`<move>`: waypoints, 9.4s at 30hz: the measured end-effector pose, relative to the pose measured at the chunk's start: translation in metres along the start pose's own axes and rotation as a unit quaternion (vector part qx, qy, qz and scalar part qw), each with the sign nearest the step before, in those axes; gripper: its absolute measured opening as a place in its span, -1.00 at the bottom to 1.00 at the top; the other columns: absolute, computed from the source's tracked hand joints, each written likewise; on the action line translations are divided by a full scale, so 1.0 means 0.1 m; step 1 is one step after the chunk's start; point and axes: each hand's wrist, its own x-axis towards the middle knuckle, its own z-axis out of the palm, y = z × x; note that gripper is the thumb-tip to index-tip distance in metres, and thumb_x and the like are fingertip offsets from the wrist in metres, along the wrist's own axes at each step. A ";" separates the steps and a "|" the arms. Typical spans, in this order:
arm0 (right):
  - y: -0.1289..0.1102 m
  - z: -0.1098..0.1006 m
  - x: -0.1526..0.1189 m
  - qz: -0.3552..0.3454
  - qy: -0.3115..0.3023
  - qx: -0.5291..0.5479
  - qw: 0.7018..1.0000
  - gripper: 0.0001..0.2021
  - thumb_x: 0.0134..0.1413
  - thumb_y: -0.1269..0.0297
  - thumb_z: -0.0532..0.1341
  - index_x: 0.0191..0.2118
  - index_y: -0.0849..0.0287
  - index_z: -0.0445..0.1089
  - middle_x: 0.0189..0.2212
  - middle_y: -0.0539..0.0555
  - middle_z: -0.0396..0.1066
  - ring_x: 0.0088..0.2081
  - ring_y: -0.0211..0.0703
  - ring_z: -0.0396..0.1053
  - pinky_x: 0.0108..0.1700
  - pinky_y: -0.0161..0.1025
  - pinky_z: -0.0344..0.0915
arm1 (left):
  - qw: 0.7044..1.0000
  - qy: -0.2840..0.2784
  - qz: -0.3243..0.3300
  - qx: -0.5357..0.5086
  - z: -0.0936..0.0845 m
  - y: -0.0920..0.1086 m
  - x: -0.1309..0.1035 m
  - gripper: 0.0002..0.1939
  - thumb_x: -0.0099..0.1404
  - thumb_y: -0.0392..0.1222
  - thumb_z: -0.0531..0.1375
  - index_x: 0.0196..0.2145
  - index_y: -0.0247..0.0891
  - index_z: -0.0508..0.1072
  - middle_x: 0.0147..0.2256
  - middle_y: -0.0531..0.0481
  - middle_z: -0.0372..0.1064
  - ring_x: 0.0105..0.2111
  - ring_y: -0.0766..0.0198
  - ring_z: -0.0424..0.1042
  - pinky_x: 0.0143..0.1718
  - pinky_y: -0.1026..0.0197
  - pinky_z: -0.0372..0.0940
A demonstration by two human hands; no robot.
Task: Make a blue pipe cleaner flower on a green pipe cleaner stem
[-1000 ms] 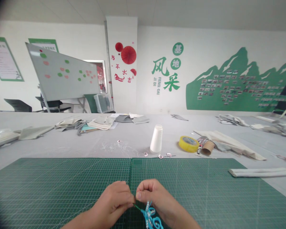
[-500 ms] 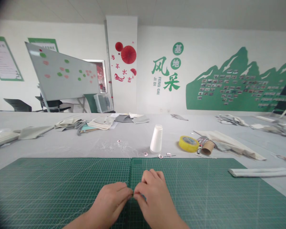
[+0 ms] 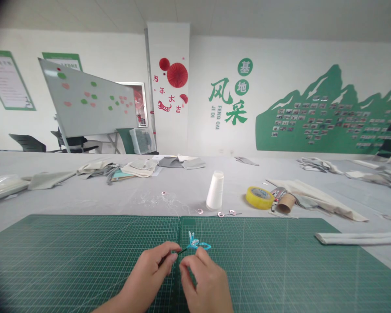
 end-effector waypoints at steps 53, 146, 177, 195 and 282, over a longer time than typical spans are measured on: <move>0.01 -0.03 0.17 0.207 -0.055 0.267 0.940 -0.70 0.05 0.10 0.14 -0.53 0.19 0.40 -0.59 -0.08 0.05 -0.50 -0.14 0.07 -0.42 -0.21 0.03 | 0.948 -0.068 -0.057 -0.307 0.03 0.01 0.08 -0.92 0.25 -0.19 0.13 -0.33 -0.24 0.31 -0.64 0.20 0.26 -0.62 0.38 0.12 -0.51 0.29 0.02; 0.24 -0.26 0.34 0.250 -0.041 0.465 0.848 -0.67 0.16 -0.02 0.19 -0.41 0.16 0.36 -0.63 -0.12 0.16 -0.60 -0.27 0.07 -0.53 -0.32 0.02 | 0.861 -0.247 -0.191 -0.401 -0.09 0.14 0.03 -0.82 0.09 -0.14 0.24 -0.44 -0.33 0.56 -0.68 0.10 0.37 -0.80 0.52 -0.09 -0.72 0.31 -0.28; -0.11 -0.17 0.14 -0.194 0.146 -0.110 0.964 -0.82 0.22 0.53 0.15 -0.35 0.21 0.45 -0.38 0.13 0.48 -0.28 0.00 0.28 -0.20 -0.07 0.13 | 0.945 -0.073 -0.178 -0.263 0.00 0.14 0.04 -0.80 0.19 -0.15 0.08 -0.42 -0.29 0.45 -0.64 0.12 0.29 -0.74 0.44 -0.05 -0.67 0.30 -0.15; -0.05 -0.08 0.11 -0.190 0.157 -0.113 0.963 -0.78 0.32 0.48 0.08 -0.32 0.22 0.42 -0.34 0.15 0.42 -0.26 0.01 0.26 -0.21 -0.08 0.14 | 0.855 -0.061 -0.241 -0.455 0.05 0.14 -0.02 -0.66 0.08 0.05 0.26 -0.36 -0.24 0.31 -0.62 0.19 0.31 -0.78 0.57 -0.14 -0.76 0.38 -0.28; -0.11 -0.01 0.06 0.022 0.072 0.150 0.986 -0.84 0.16 0.48 0.10 -0.39 0.10 0.31 -0.40 0.00 0.37 -0.30 -0.09 0.35 -0.24 -0.19 0.24 | 0.878 -0.066 -0.182 -0.438 0.21 -0.03 0.03 -0.39 -0.07 0.39 0.32 -0.56 -0.22 0.23 -0.69 0.21 0.24 -0.83 0.60 -0.14 -0.84 0.44 -0.23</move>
